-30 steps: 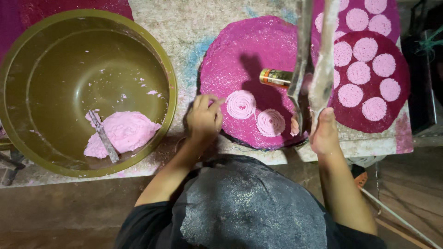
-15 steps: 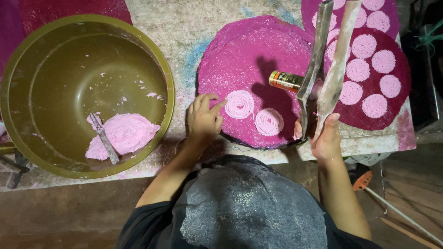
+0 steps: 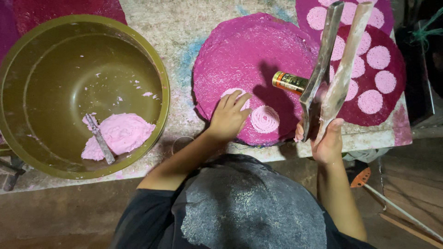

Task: The person sits on the floor and uses a wooden hand-extruder tool to pipe pink paste in spiral rosettes onto round magenta boards. They load paste from a large bowl into the tool, squeeze rosettes onto the boards one by one, and occasionally adjust or peel finished rosettes with their fingers.

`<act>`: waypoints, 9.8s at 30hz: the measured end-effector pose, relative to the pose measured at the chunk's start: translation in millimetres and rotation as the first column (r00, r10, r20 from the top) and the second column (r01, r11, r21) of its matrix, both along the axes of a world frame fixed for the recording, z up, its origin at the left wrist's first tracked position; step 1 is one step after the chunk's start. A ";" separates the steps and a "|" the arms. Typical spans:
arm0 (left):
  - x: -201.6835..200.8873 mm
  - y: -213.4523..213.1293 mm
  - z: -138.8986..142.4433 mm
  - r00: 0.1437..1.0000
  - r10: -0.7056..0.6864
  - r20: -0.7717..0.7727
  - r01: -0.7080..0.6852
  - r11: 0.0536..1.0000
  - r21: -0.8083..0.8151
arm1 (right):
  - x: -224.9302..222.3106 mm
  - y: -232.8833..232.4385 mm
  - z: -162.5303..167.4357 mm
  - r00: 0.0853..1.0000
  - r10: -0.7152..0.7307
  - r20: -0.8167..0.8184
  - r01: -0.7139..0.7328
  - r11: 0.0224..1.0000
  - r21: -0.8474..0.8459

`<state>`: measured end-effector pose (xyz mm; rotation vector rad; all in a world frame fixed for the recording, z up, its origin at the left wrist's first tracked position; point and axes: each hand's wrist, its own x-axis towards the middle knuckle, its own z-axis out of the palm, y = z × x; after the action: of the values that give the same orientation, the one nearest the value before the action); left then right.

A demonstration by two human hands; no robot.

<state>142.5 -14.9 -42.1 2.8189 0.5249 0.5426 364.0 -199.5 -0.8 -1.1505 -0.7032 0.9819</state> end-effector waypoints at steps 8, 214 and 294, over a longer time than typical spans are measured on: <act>-30.1 19.4 31.0 0.885 0.201 0.420 -0.040 0.932 -0.361 | 5.2 -19.3 -7.6 0.913 0.286 -0.292 -0.234 0.951 0.200; 22.7 128.3 39.4 0.838 0.510 0.195 -0.018 0.382 -0.924 | 66.6 73.2 17.2 0.983 -0.009 0.181 0.013 1.000 -0.018; -300.6 2.6 184.0 0.978 -0.132 0.160 0.207 0.640 -0.740 | -267.7 146.9 231.5 -0.044 0.022 0.999 -0.912 0.406 -0.049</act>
<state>-158.1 -12.2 141.8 1.9875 0.3423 0.3024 96.3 -52.5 230.7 -0.5180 -2.6350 0.2783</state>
